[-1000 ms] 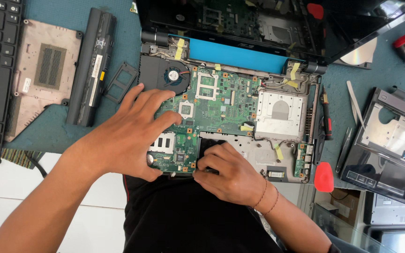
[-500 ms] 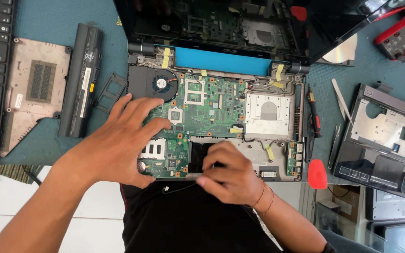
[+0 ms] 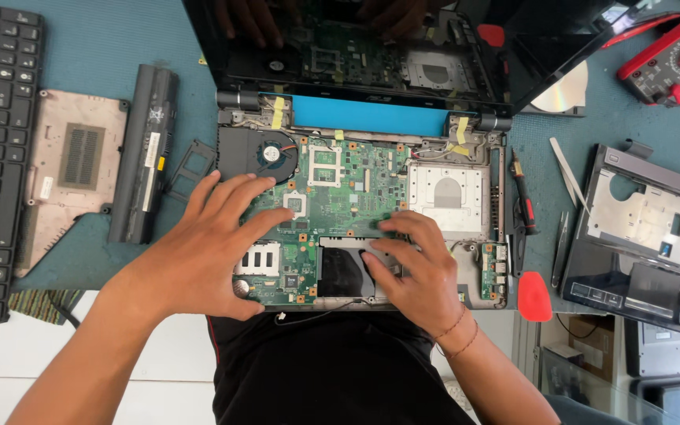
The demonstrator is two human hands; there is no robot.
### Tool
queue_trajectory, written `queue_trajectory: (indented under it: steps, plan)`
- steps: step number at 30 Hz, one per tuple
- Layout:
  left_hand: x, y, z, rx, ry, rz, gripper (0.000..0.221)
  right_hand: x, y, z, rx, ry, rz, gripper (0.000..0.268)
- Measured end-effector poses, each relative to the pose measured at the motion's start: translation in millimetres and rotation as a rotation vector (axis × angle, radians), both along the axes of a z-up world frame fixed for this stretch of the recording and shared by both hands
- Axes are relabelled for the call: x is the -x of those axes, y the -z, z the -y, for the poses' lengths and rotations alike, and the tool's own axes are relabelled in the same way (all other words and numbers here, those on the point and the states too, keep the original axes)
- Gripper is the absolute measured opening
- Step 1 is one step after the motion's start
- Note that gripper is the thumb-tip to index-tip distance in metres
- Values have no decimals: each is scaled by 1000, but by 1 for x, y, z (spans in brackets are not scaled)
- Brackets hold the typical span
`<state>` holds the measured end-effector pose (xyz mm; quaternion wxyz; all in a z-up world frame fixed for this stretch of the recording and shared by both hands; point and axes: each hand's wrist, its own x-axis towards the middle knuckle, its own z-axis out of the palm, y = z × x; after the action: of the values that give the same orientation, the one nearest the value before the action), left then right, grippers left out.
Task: The person works on a disassembled laptop placed on a workbench, using a screwdriver to remove screws from the motherboard area. They then use their hands to disconnect ribbon cables and other connectors from the circuit board, carefully lifting and moving components within the chassis.
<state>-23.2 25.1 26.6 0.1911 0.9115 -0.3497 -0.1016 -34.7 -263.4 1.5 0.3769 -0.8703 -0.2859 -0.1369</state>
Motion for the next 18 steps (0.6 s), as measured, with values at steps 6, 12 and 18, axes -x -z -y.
queue_trajectory:
  steps: [6, 12, 18]
  plan:
    - [-16, -11, -8, 69, -119, -264, 114, -5, -13, 7, 8, 111, -59, 12]
    - [-66, 4, 4, 992, -784, 122, 52, -7, -7, 13, -102, 142, -117, 11]
    - [-121, 34, 18, 1308, -633, -8, 39, -12, -14, 28, 10, 221, -103, 15]
